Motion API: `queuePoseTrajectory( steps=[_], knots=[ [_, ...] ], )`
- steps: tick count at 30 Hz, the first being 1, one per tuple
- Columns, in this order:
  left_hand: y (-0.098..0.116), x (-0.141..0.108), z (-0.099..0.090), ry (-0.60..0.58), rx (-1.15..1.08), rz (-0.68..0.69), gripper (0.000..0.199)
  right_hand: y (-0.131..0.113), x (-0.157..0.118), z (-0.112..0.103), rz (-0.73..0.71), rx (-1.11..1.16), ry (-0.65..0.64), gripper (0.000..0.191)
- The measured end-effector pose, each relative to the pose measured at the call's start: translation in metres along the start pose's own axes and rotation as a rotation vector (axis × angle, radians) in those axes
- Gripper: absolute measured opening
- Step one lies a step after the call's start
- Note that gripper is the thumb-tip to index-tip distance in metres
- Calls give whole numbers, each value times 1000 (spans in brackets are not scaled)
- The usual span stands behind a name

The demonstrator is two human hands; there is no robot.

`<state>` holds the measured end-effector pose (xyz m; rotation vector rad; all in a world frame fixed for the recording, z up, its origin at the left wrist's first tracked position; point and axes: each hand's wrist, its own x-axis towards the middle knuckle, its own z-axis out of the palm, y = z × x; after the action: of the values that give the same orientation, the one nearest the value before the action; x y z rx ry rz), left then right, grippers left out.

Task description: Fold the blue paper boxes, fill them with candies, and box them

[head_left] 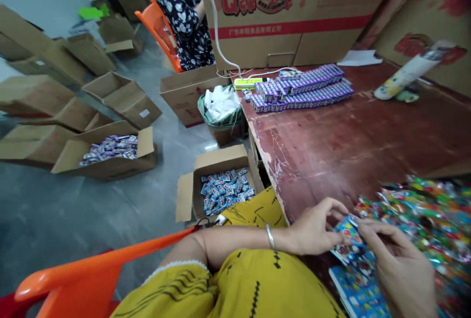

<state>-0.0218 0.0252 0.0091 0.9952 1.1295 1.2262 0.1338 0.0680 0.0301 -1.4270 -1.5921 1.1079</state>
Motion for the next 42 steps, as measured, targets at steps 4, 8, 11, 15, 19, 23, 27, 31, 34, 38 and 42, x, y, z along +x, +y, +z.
queuePoseTrajectory(
  steps=[4, 8, 11, 15, 19, 23, 27, 31, 34, 38, 42],
  knots=[
    [9, 0, -11, -80, 256, 71, 61, 11, 8, -6, 137, -37, -26, 31],
    [14, 0, -18, -187, 260, 88, 66, 18, 17, -12, 173, 17, -29, 26],
    [17, -3, -17, -178, 154, 101, 59, 6, 12, -11, 116, -47, -74, 25],
    [16, 0, -12, -181, -24, 35, 42, -15, -2, 4, -131, -56, -33, 28],
    [29, 2, -25, -193, 1, -12, 32, -17, -9, -5, -160, -49, -77, 23],
    [60, -4, -94, -215, 433, -58, 23, 3, -12, -56, -50, -138, 97, 30],
    [75, -4, -166, -164, 997, -116, 27, 37, -20, -93, 3, -601, -74, 25],
    [60, 0, -140, -157, 1057, 64, 38, 58, -24, -81, -1, -949, -72, 47],
    [37, 2, -73, -293, 930, 167, 37, 59, -22, -65, -1, -991, -40, 42],
    [10, 5, -5, -482, 956, 203, 41, 54, -24, -60, -100, -873, 24, 23],
    [1, 5, 18, -472, 904, 255, 46, 48, -32, -64, -68, -491, 152, 18]
  ],
)
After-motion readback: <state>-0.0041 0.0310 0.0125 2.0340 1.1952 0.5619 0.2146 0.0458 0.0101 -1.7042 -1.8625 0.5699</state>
